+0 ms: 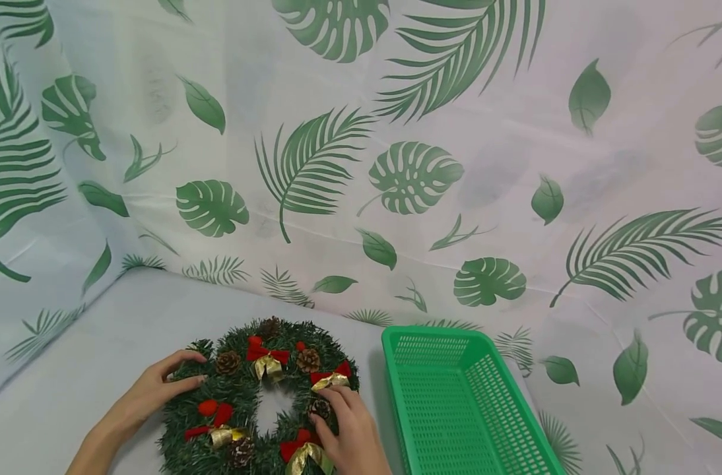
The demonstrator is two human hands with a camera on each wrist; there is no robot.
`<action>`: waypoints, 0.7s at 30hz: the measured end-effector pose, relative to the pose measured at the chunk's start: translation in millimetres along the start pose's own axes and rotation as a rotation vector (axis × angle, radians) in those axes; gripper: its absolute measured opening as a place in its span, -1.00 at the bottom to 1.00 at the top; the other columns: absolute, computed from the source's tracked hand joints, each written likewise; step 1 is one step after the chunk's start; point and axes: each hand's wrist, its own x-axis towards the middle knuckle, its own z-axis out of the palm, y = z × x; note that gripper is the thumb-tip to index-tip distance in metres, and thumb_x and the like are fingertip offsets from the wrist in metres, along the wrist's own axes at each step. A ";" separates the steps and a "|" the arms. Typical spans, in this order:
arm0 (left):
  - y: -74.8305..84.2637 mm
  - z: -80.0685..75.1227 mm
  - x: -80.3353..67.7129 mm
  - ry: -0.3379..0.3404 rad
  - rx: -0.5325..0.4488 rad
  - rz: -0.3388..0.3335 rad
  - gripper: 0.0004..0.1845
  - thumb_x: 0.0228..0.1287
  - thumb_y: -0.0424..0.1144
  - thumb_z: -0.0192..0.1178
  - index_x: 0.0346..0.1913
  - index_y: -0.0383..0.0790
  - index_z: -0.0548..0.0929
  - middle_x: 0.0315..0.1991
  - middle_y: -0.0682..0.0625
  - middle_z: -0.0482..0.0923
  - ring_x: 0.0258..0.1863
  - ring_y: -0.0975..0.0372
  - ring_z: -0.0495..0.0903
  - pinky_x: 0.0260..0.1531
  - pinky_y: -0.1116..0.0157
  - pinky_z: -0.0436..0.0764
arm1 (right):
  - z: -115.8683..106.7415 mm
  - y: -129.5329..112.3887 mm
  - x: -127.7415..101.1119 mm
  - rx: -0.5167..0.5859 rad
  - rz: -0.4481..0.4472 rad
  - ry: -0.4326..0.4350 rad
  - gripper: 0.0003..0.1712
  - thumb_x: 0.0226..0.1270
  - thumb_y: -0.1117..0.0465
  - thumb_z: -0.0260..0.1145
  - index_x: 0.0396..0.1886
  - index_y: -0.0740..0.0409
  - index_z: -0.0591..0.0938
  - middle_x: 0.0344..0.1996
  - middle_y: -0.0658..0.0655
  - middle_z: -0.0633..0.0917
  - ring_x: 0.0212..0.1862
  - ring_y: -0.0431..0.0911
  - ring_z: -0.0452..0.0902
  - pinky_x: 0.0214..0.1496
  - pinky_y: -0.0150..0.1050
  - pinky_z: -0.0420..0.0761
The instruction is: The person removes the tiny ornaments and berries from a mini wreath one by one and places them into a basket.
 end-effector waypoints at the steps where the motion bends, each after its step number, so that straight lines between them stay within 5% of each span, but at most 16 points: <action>1: -0.1 -0.4 0.1 -0.002 0.001 0.003 -0.48 0.40 0.00 0.33 0.29 -0.17 0.53 0.50 -0.27 0.30 0.53 -0.27 0.16 0.26 -0.32 0.44 | -0.5 -0.2 0.0 0.017 0.016 -0.026 -0.56 0.10 0.29 0.62 0.01 0.11 0.72 -0.09 0.01 0.71 -0.15 -0.09 0.68 -0.25 -0.23 0.74; 6: 0.1 0.2 -0.6 0.003 0.008 0.015 -0.50 0.40 -0.02 0.34 0.27 -0.18 0.54 0.49 -0.27 0.31 0.53 -0.29 0.15 0.29 -0.36 0.39 | -0.6 1.4 0.2 0.074 0.035 -0.127 -0.61 0.23 0.25 0.55 0.04 0.17 0.70 -0.10 0.05 0.71 -0.15 -0.06 0.69 -0.22 -0.22 0.75; 21: 5.1 -0.4 -1.0 0.002 0.055 0.031 -0.51 0.40 -0.01 0.34 0.24 -0.19 0.56 0.41 -0.27 0.41 0.46 -0.26 0.30 0.25 -0.36 0.43 | -0.4 2.2 -0.8 0.073 -0.020 -0.165 -0.60 0.17 0.41 0.54 0.02 0.19 0.69 -0.10 0.10 0.70 -0.14 -0.01 0.69 -0.23 -0.25 0.74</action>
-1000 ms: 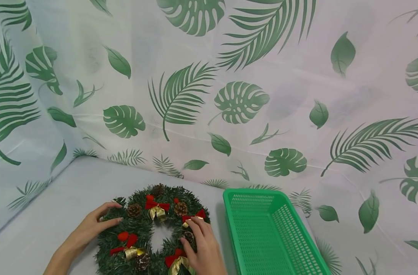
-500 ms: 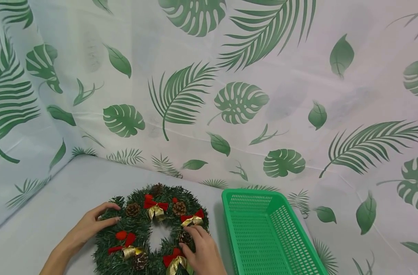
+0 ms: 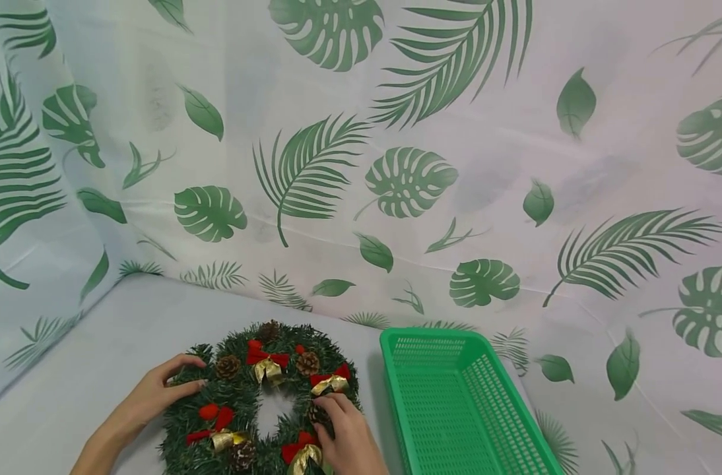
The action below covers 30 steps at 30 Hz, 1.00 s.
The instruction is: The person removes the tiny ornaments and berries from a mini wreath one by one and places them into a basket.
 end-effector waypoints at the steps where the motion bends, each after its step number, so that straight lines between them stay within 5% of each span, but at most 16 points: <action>1: 0.1 -0.5 0.3 0.001 0.004 0.003 -0.51 0.40 -0.01 0.34 0.24 -0.19 0.56 0.41 -0.26 0.41 0.46 -0.26 0.30 0.25 -0.37 0.42 | 0.5 0.3 0.4 -0.002 -0.006 0.010 -0.60 0.16 0.42 0.54 0.02 0.19 0.69 -0.10 0.10 0.70 -0.14 -0.01 0.69 -0.24 -0.26 0.74; 15: -1.0 -1.0 1.5 0.001 0.026 -0.001 -0.50 0.39 0.00 0.34 0.23 -0.22 0.56 0.39 -0.27 0.43 0.46 -0.28 0.29 0.25 -0.37 0.42 | -1.4 0.7 1.0 -0.037 -0.071 0.143 -0.55 0.03 0.46 0.59 -0.04 0.20 0.70 -0.13 0.11 0.71 -0.23 -0.05 0.71 -0.33 -0.36 0.72; 30: 0.4 -0.6 2.1 0.006 0.024 -0.022 -0.51 0.39 -0.01 0.35 0.22 -0.21 0.56 0.33 -0.22 0.48 0.42 -0.24 0.34 0.25 -0.36 0.43 | -54.8 -4.0 -2.2 -0.123 -0.086 0.164 -0.48 -0.03 0.47 0.62 -0.02 0.15 0.69 -0.13 0.08 0.71 -0.24 -0.07 0.72 -0.32 -0.48 0.70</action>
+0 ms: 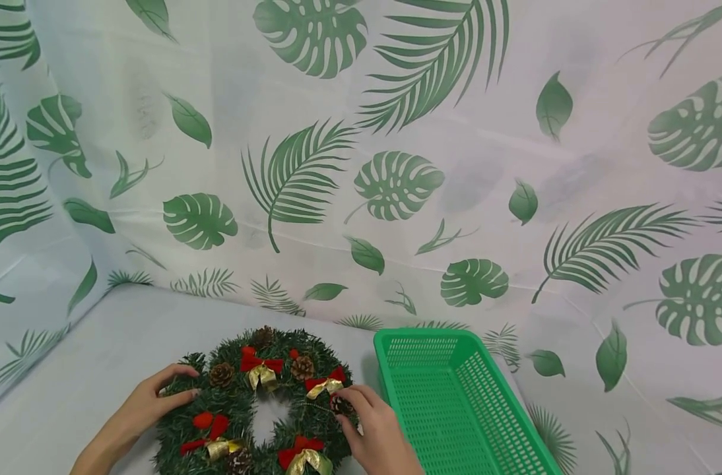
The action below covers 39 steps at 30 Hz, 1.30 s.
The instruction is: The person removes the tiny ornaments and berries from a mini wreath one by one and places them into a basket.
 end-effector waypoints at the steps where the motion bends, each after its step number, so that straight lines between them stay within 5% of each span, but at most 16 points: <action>1: 0.0 0.1 0.1 0.000 0.000 0.003 -0.51 0.39 -0.01 0.35 0.22 -0.21 0.56 0.33 -0.22 0.48 0.42 -0.24 0.34 0.25 -0.37 0.42 | -4.2 2.4 1.1 -0.012 -0.017 0.010 -0.46 -0.06 0.48 0.63 -0.03 0.16 0.70 -0.14 0.09 0.71 -0.25 -0.07 0.72 -0.32 -0.51 0.69; 10: -2.0 -3.5 -2.8 -0.016 -0.001 -0.021 -0.50 0.40 0.00 0.34 0.23 -0.22 0.55 0.43 -0.30 0.38 0.50 -0.36 0.15 0.25 -0.42 0.39 | -38.9 20.2 11.7 0.044 -0.063 -0.005 -0.43 -0.14 0.55 0.63 -0.06 0.16 0.70 -0.16 0.06 0.73 -0.22 -0.08 0.75 -0.25 -0.57 0.70; 19: 0.3 -1.0 -1.7 -0.015 -0.013 -0.026 -0.49 0.39 0.01 0.35 0.23 -0.23 0.55 0.45 -0.31 0.35 0.51 -0.36 0.15 0.28 -0.42 0.37 | -64.3 50.8 20.5 0.104 0.137 -0.073 -0.51 -0.01 0.54 0.58 -0.07 0.11 0.72 -0.18 0.00 0.75 -0.16 -0.09 0.75 -0.20 -0.43 0.77; 32: -1.9 -2.3 -1.9 -0.011 -0.021 -0.047 -0.49 0.37 0.02 0.36 0.21 -0.21 0.56 0.35 -0.24 0.46 0.42 -0.25 0.34 0.20 -0.34 0.47 | -56.0 111.0 19.0 0.169 0.464 -0.195 -0.55 0.18 0.45 0.52 0.09 0.28 0.68 -0.07 0.25 0.77 -0.05 0.14 0.76 -0.12 -0.34 0.79; 39: -0.3 -0.9 -0.7 -0.012 -0.024 -0.031 -0.50 0.37 0.02 0.36 0.20 -0.20 0.57 0.34 -0.22 0.46 0.40 -0.22 0.37 0.19 -0.30 0.49 | -40.6 141.0 14.7 0.146 0.513 -0.287 -0.66 0.22 0.38 0.51 -0.01 0.34 0.69 -0.14 0.23 0.78 -0.10 0.11 0.77 -0.17 -0.29 0.79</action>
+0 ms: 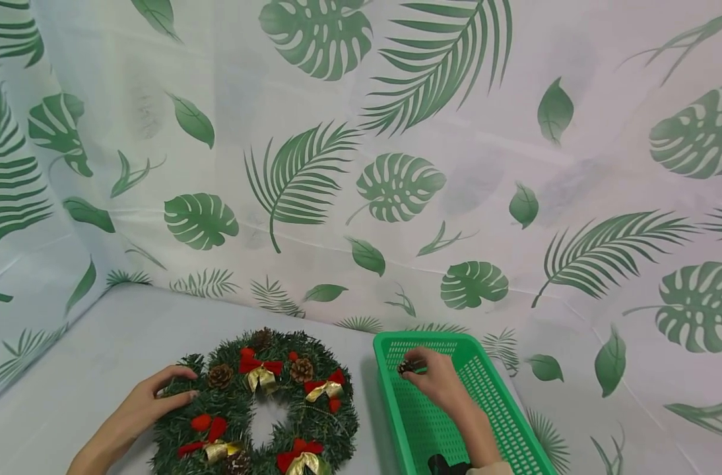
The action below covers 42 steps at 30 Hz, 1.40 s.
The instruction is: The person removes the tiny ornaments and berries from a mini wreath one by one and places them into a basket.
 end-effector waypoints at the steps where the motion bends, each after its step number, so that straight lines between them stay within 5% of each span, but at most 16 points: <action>1: 0.2 -0.1 -0.1 0.001 0.004 0.006 -0.51 0.37 0.01 0.36 0.20 -0.21 0.57 0.34 -0.23 0.46 0.40 -0.22 0.36 0.20 -0.32 0.47 | 2.6 3.7 2.3 -0.012 -0.006 -0.009 -0.66 0.22 0.37 0.52 -0.01 0.34 0.70 -0.16 0.22 0.78 -0.11 0.11 0.78 -0.18 -0.28 0.78; 12: 0.5 3.0 0.2 0.008 -0.010 0.004 -0.52 0.37 -0.02 0.37 0.19 -0.22 0.57 0.33 -0.22 0.47 0.41 -0.24 0.35 0.22 -0.35 0.46 | 22.9 27.2 19.8 -0.101 -0.171 -0.128 -0.80 0.26 0.46 0.43 -0.11 0.36 0.71 -0.23 0.29 0.76 -0.19 0.18 0.76 -0.27 -0.29 0.74; 28: 0.4 4.7 -2.7 0.015 -0.035 -0.006 -0.54 0.37 -0.04 0.37 0.18 -0.22 0.57 0.29 -0.18 0.51 0.41 -0.22 0.36 0.19 -0.27 0.51 | 46.1 38.4 32.0 -0.100 -0.166 -0.120 -0.84 0.21 0.48 0.42 -0.19 0.36 0.74 -0.29 0.27 0.78 -0.21 0.20 0.75 -0.27 -0.29 0.77; 42: -1.2 -0.1 -1.2 0.002 -0.066 -0.026 -0.52 0.39 -0.02 0.35 0.21 -0.22 0.56 0.36 -0.20 0.46 0.52 -0.33 0.15 0.27 -0.39 0.39 | 52.2 38.5 31.2 -0.088 -0.146 -0.099 -0.77 0.22 0.54 0.39 -0.11 0.44 0.70 -0.21 0.39 0.74 -0.17 0.28 0.74 -0.25 -0.18 0.79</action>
